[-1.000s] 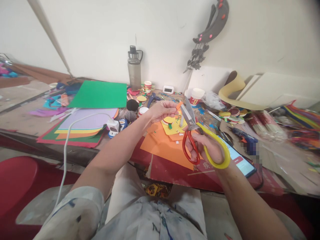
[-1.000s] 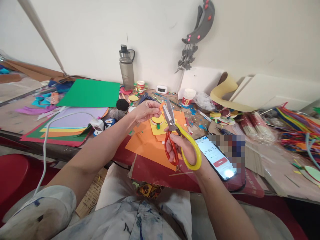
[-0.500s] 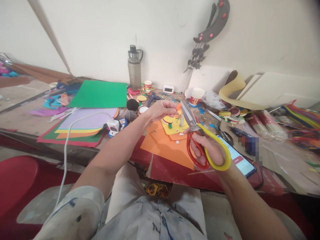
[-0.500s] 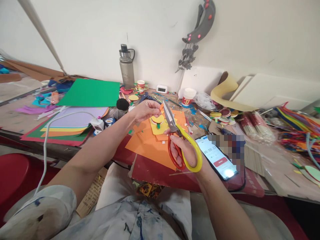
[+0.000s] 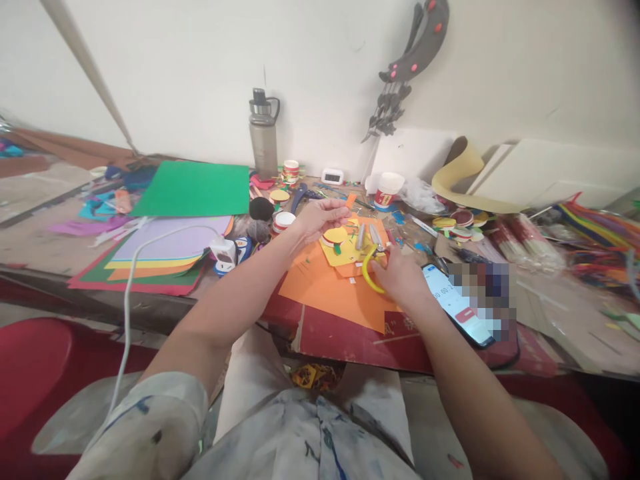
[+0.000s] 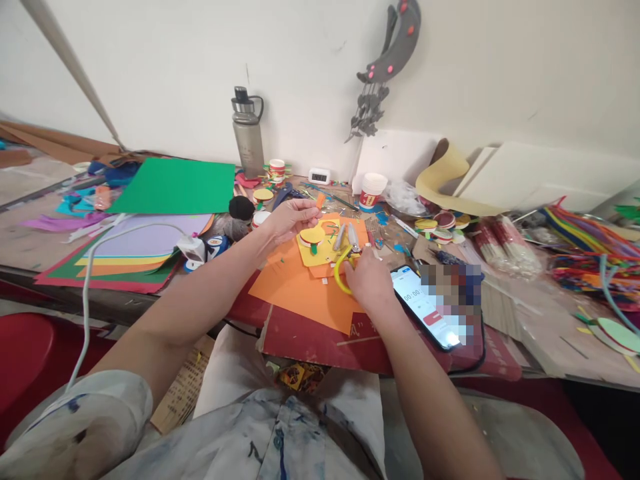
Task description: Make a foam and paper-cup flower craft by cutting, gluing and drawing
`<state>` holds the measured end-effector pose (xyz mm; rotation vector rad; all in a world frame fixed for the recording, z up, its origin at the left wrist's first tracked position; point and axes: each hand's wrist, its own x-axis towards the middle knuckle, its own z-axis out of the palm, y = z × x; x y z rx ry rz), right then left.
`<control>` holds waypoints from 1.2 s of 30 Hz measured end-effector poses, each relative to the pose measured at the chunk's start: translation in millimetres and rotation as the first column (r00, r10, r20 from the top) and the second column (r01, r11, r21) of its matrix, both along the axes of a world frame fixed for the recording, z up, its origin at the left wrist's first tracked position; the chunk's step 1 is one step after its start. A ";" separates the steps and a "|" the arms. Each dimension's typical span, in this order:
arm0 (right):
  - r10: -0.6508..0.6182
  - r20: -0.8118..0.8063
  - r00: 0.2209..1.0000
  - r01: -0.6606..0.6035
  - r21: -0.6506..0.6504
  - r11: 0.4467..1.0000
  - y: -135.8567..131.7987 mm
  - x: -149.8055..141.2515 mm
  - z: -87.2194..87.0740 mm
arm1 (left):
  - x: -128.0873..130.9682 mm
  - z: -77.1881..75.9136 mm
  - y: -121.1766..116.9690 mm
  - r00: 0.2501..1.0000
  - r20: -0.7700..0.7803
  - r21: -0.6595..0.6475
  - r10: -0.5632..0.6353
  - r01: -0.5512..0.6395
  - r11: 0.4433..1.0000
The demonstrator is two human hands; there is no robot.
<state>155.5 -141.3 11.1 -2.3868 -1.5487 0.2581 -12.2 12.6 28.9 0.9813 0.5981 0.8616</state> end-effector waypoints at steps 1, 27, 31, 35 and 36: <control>-0.002 0.021 1.000 0.003 -0.032 0.999 1.1 -0.6 -1.3 | 0.6 -0.5 -0.6 1.000 -0.005 -0.001 -0.005 0.005 1.000; 0.613 -0.561 0.557 0.216 0.810 0.544 65.4 -3.5 0.4 | 15.5 -7.8 -24.9 0.994 -0.109 0.326 0.002 0.033 0.945; 0.636 -0.542 0.550 0.221 0.828 0.515 63.8 -4.0 0.5 | 13.3 -8.8 -24.9 0.983 -0.161 0.321 -0.089 0.138 0.937; 0.651 -0.538 0.536 0.210 0.832 0.514 61.6 -6.4 0.9 | 10.9 -8.3 -22.9 0.970 -0.187 0.381 -0.153 0.215 0.899; 0.651 -0.542 0.532 0.210 0.829 0.518 61.2 -7.1 0.9 | 10.8 -8.2 -22.4 0.973 -0.175 0.399 -0.148 0.208 0.893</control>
